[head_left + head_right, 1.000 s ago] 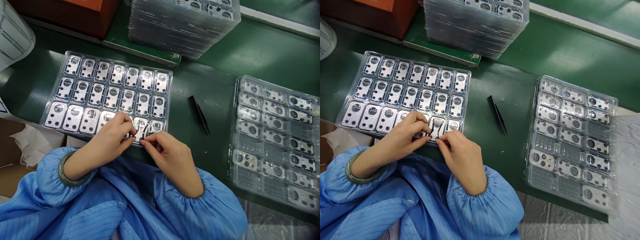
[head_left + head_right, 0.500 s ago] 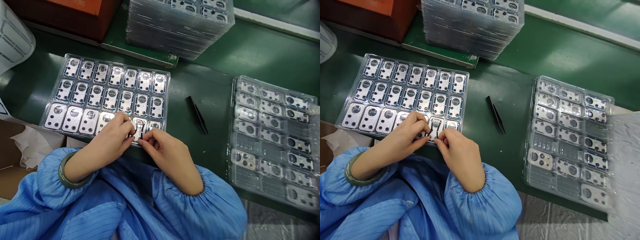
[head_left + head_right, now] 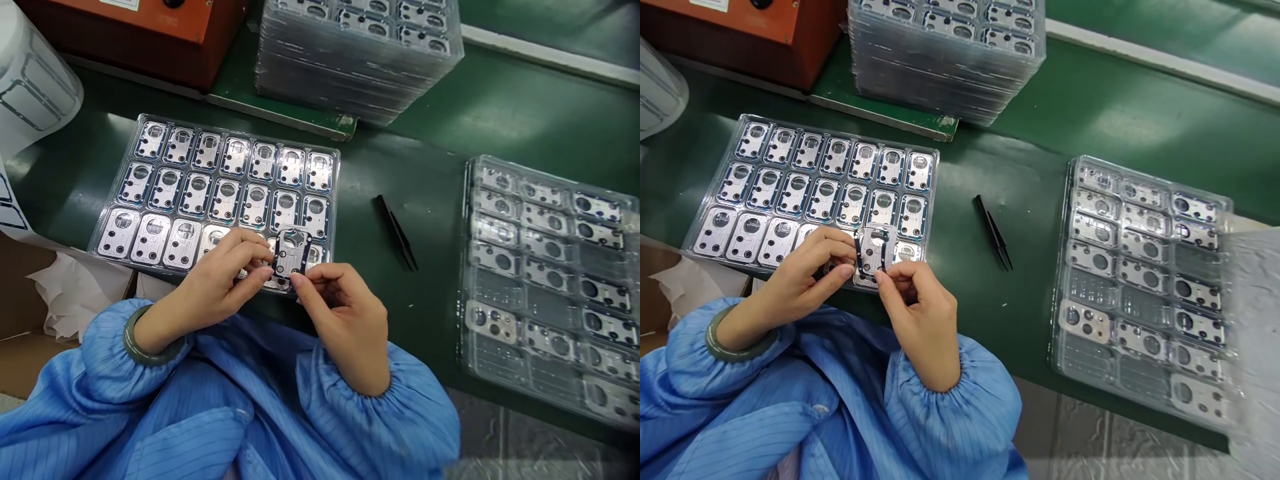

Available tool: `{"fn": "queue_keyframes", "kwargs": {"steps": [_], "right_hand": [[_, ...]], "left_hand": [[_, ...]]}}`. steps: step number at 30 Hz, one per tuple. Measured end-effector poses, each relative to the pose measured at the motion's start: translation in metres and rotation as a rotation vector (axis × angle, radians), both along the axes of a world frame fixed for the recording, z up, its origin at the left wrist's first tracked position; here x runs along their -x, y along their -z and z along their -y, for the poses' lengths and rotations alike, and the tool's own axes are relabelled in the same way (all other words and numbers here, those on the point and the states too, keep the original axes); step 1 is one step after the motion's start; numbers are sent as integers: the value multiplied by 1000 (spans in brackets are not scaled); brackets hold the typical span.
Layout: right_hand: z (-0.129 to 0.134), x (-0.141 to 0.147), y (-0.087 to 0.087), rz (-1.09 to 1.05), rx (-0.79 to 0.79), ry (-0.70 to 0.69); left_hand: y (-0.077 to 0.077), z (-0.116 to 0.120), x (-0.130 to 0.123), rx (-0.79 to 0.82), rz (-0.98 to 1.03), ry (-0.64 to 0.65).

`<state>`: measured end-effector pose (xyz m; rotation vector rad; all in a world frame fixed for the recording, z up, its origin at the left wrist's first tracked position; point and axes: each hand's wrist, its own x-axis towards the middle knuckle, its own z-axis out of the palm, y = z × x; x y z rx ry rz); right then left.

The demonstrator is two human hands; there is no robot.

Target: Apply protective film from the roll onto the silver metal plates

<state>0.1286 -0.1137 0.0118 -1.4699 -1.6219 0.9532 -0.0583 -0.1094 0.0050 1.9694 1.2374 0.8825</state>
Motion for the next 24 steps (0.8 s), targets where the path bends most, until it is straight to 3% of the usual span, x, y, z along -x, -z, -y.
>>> {"fn": "queue_keyframes", "kwargs": {"steps": [8,16,24], "right_hand": [[-1,8,11,-68,-205,148],[-1,13,14,-89,-265,111],[-1,16,15,-57,-286,51]], "left_hand": [[6,4,-4,-61,90,-54],[8,5,-3,254,367,-109],[3,-2,-7,322,530,-147]]}}
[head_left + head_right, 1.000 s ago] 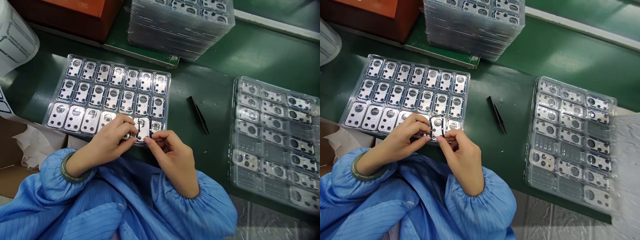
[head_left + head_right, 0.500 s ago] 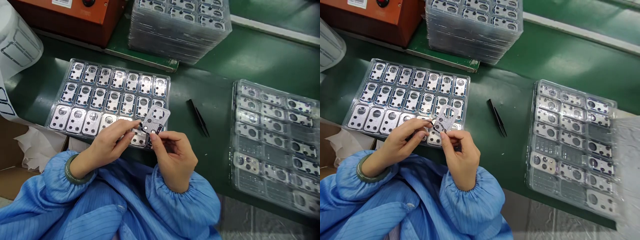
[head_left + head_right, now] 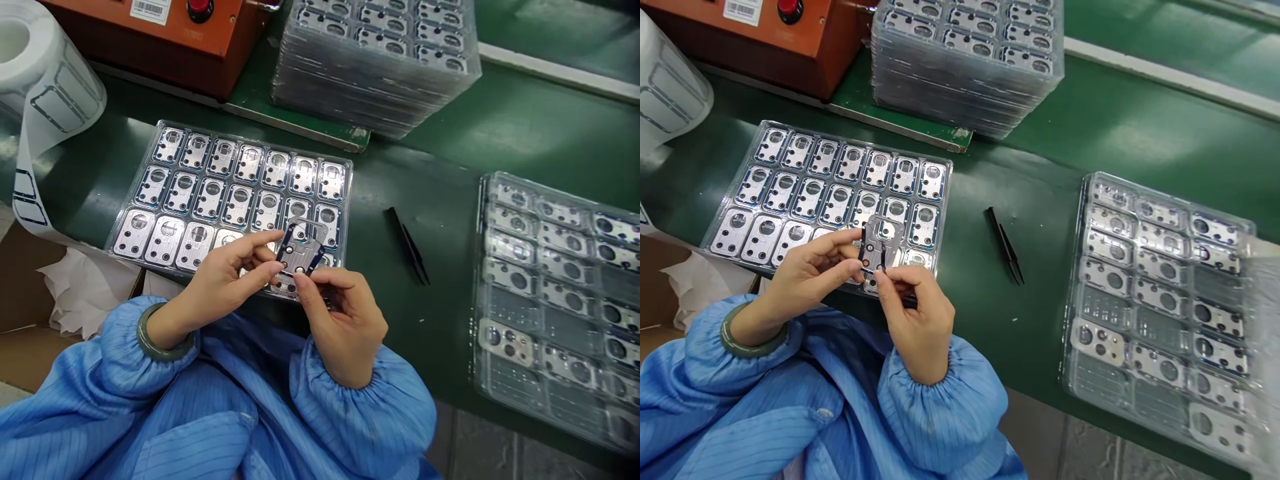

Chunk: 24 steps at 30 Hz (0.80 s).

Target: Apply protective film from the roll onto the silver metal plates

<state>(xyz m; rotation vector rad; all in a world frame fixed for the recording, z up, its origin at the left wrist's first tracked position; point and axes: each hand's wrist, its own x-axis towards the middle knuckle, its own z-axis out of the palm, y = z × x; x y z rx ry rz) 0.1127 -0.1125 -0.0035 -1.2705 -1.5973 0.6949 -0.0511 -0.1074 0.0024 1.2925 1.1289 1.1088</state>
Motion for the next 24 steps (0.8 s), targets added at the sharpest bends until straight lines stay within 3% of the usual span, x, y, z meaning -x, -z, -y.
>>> {"fn": "queue_keyframes", "kwargs": {"steps": [24], "right_hand": [[-1,0,3,100,24,-66]], "left_hand": [[2,3,0,0,-60,-21]]}}
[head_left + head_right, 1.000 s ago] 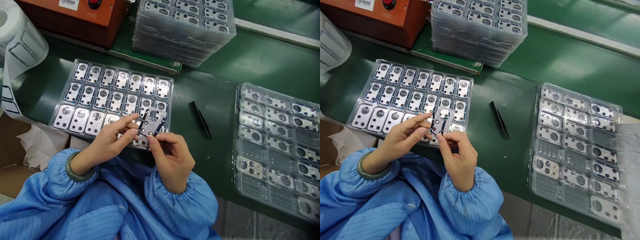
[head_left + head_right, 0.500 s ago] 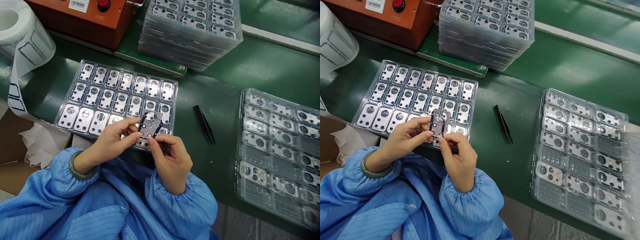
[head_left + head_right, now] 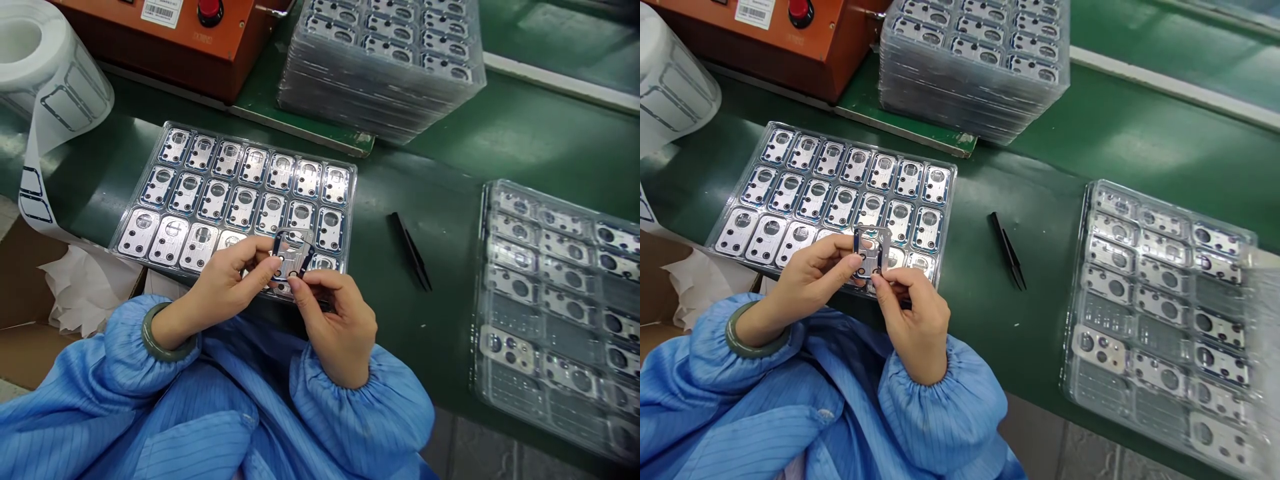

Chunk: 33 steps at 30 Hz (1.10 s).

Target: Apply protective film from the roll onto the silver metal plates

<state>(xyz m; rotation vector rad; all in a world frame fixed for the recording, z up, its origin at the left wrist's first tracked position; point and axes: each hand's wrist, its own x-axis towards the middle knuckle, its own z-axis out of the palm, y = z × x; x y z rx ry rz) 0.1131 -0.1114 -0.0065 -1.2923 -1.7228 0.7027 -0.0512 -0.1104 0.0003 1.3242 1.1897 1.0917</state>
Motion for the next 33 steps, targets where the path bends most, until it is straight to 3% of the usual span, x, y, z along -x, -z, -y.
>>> {"fn": "queue_keyframes", "kwargs": {"steps": [10,18,24,29,33], "right_hand": [[-2,0,-1,-16,-50,-82],[-2,-1,0,10,-81,-131],[-3,-1,1,-16,-92,-141],[-2,-1,0,-13,-88,-157],[-2,-1,1,-2,-78,-172]], "left_hand": [[2,2,-1,-115,-40,-41],[-4,1,-3,-224,-217,-144],[1,3,-3,-205,-146,-128],[-2,2,-4,-350,-249,-172],[-4,2,-4,-326,-239,-181]]}}
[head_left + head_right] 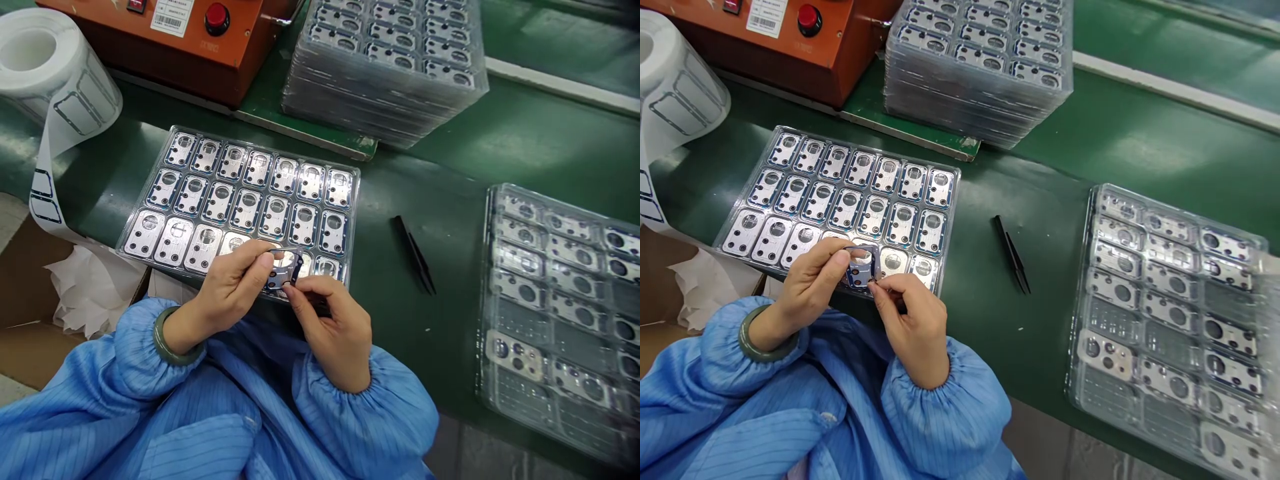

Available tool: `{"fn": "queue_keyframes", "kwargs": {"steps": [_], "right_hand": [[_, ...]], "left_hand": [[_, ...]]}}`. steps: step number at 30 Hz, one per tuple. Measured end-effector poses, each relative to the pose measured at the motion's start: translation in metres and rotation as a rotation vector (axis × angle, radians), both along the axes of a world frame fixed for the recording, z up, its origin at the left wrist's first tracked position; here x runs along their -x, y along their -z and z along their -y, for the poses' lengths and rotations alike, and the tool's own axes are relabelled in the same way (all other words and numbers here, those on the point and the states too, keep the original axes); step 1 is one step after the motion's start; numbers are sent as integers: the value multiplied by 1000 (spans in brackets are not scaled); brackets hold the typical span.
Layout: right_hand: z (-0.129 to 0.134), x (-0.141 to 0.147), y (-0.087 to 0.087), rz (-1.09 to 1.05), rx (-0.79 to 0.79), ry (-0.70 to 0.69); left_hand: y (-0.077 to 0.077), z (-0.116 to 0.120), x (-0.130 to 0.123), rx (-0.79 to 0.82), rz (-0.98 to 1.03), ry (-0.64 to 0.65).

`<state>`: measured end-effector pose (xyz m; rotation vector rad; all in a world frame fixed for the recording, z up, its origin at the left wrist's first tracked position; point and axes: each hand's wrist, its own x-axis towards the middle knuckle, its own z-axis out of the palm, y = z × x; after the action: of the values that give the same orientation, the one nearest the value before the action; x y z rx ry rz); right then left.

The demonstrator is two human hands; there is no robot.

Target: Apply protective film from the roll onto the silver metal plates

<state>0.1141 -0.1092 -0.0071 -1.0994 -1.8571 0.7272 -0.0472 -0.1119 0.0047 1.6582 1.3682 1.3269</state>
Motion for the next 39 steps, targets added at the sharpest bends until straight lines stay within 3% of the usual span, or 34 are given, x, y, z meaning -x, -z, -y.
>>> {"fn": "queue_keyframes", "kwargs": {"steps": [11,24,32,39], "right_hand": [[0,0,0,-10,-5,-18],[3,0,-4,24,-121,-8],[7,2,1,145,-322,97],[11,1,6,109,-273,174]], "left_hand": [[7,4,0,-63,-55,-4],[0,3,-3,-75,-152,-110],[1,3,-5,-50,-160,-131],[1,3,-4,14,-131,-126]]}}
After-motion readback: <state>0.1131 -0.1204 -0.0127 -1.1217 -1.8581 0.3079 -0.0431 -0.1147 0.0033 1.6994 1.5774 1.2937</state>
